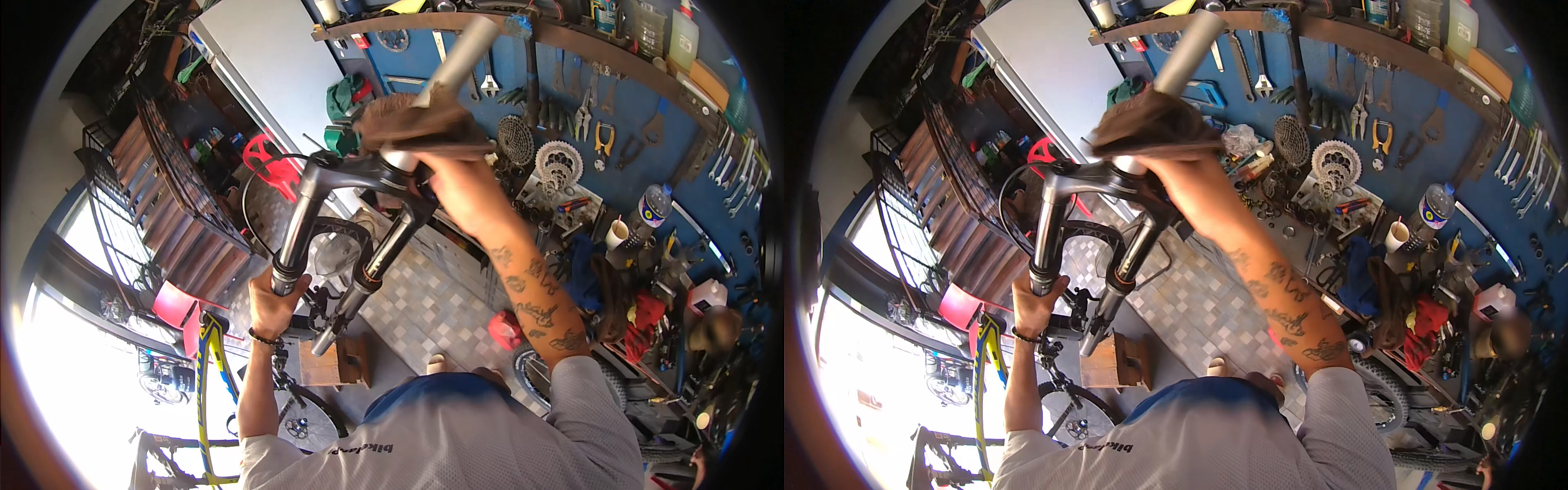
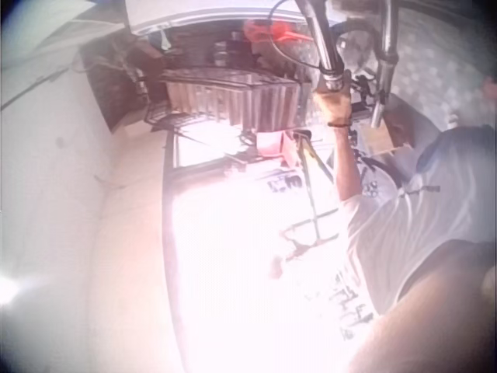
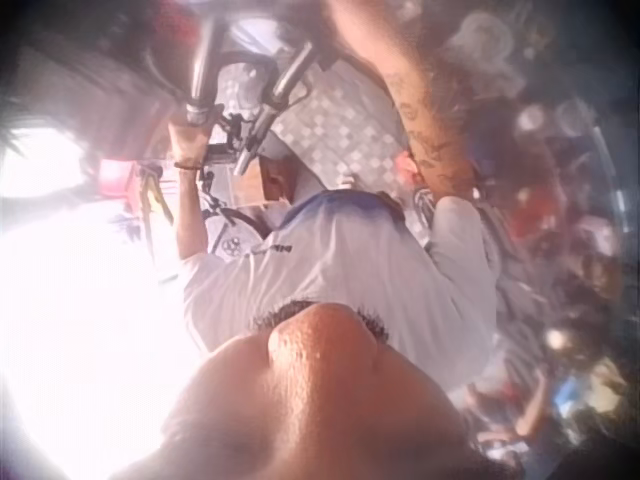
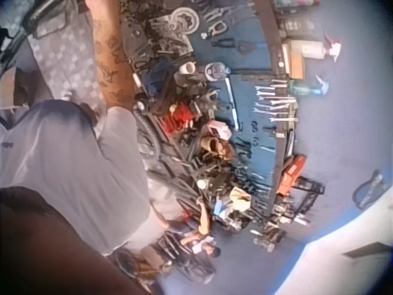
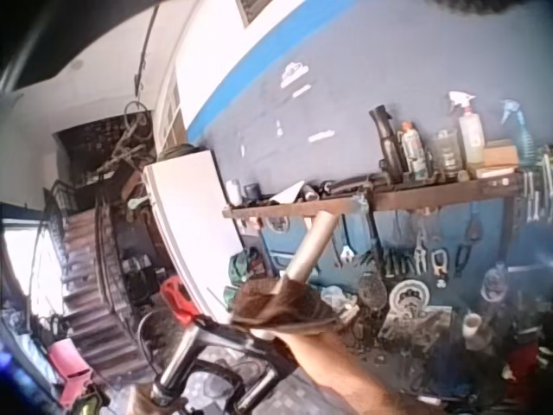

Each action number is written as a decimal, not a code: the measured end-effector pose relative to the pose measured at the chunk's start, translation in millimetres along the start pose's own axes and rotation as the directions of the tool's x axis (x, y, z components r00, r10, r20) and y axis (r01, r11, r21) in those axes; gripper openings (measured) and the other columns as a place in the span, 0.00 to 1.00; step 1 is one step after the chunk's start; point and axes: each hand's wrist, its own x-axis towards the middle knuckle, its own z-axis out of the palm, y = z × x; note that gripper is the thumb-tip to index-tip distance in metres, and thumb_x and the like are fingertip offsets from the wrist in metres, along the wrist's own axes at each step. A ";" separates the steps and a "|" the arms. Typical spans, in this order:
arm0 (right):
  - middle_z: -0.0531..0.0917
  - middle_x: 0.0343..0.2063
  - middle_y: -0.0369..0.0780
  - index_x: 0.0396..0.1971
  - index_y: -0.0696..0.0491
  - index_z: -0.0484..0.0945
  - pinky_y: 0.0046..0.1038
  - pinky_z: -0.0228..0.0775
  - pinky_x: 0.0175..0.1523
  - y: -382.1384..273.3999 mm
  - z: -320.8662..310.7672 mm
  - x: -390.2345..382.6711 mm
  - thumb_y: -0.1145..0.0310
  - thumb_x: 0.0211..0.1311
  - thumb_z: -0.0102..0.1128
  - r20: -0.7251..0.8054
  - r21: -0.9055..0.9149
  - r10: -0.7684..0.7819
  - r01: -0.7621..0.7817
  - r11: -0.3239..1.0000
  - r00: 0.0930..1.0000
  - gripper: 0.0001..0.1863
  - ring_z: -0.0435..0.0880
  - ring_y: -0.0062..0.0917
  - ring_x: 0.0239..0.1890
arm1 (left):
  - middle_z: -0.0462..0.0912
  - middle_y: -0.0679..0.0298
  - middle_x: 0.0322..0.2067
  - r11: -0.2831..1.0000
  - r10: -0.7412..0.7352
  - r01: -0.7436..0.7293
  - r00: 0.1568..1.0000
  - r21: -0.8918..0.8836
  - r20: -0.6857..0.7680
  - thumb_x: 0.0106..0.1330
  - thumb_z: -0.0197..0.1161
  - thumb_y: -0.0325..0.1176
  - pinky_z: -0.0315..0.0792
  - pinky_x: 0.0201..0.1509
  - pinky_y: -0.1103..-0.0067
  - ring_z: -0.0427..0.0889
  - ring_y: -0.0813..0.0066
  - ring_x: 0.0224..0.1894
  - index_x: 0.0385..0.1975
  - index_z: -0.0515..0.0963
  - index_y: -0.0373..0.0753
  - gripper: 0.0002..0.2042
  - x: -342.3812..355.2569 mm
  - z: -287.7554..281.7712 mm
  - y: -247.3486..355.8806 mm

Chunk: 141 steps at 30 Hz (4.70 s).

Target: The person cleans a bicycle fork with a rag, then applies grease to a headset bearing using a small brush and installs the bearing into the bicycle frame's head tube. The person wipes the area and continues working on the headset assembly.

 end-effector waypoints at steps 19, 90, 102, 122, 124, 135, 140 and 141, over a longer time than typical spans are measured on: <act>0.79 0.60 0.47 0.62 0.57 0.75 0.33 0.78 0.61 -1.4 -63.6 -21.9 0.66 0.71 0.66 0.244 -0.384 0.154 -0.051 0.922 0.957 0.24 0.81 0.33 0.58 | 0.81 0.72 0.22 0.997 -0.011 0.007 0.999 -0.072 -0.048 0.60 0.79 0.34 0.70 0.30 0.79 0.73 0.86 0.25 0.32 0.83 0.35 0.12 -9.4 20.8 -5.5; 0.80 0.33 0.45 0.42 0.59 0.73 0.36 0.74 0.40 21.4 26.6 34.9 0.72 0.69 0.66 -0.094 -0.400 -0.414 0.347 0.849 0.905 0.11 0.81 0.33 0.34 | 0.85 0.50 0.24 0.998 0.068 -0.065 0.938 0.021 -0.339 0.56 0.75 0.33 0.78 0.33 0.69 0.90 0.56 0.28 0.34 0.80 0.36 0.12 -12.2 88.8 -31.6; 0.87 0.26 0.51 0.26 0.55 0.85 0.45 0.81 0.34 -148.6 -131.0 1.7 0.76 0.57 0.62 0.106 -0.523 -0.730 -0.587 -0.618 0.675 0.04 0.90 0.45 0.30 | 0.87 0.52 0.26 0.994 0.107 -0.106 0.994 0.040 -0.026 0.54 0.74 0.27 0.77 0.35 0.69 0.88 0.64 0.28 0.40 0.83 0.33 0.14 -43.6 111.7 -57.9; 0.86 0.43 0.47 0.43 0.55 0.87 0.47 0.75 0.54 -106.9 -406.2 -315.2 0.42 0.60 0.72 -0.299 -0.711 -0.193 -0.354 -0.608 0.934 0.29 0.85 0.42 0.48 | 0.87 0.63 0.24 0.990 -0.121 0.126 0.989 -0.061 0.084 0.59 0.76 0.32 0.76 0.35 0.73 0.84 0.76 0.27 0.31 0.84 0.33 0.09 -153.7 194.8 -13.4; 0.84 0.41 0.51 0.43 0.55 0.85 0.50 0.74 0.53 -86.2 -411.5 -306.8 0.48 0.65 0.67 -0.458 -0.679 -0.078 -0.405 -0.612 0.885 0.23 0.85 0.44 0.47 | 0.86 0.61 0.23 0.993 -0.100 0.104 0.991 -0.046 0.083 0.58 0.76 0.33 0.76 0.37 0.72 0.84 0.75 0.29 0.33 0.84 0.33 0.11 -159.2 195.4 -5.6; 0.78 0.65 0.42 0.70 0.60 0.68 0.34 0.57 0.78 -306.5 -356.8 -283.6 0.59 0.75 0.54 -0.664 -0.111 -0.072 -0.003 0.994 0.744 0.30 0.73 0.30 0.70 | 0.81 0.60 0.19 0.998 -0.027 0.025 0.999 0.053 0.036 0.55 0.76 0.30 0.72 0.30 0.71 0.80 0.72 0.22 0.29 0.81 0.34 0.10 -166.2 188.7 21.5; 0.73 0.68 0.43 0.73 0.61 0.62 0.33 0.54 0.79 -277.7 -264.2 -319.3 0.61 0.70 0.60 -0.246 0.035 0.153 -0.149 0.988 0.957 0.36 0.68 0.30 0.72 | 0.83 0.54 0.20 0.994 -0.109 0.109 0.991 0.002 0.083 0.55 0.77 0.31 0.72 0.30 0.71 0.81 0.69 0.21 0.31 0.81 0.33 0.11 -155.9 198.5 32.2; 0.72 0.69 0.43 0.74 0.61 0.60 0.33 0.53 0.79 -250.7 -259.6 -318.3 0.62 0.69 0.61 -0.207 0.003 0.211 -0.216 0.976 0.955 0.38 0.68 0.30 0.73 | 0.83 0.54 0.20 0.997 -0.079 0.080 0.992 -0.013 0.097 0.55 0.77 0.31 0.73 0.29 0.71 0.81 0.69 0.20 0.31 0.81 0.34 0.11 -154.5 200.2 37.7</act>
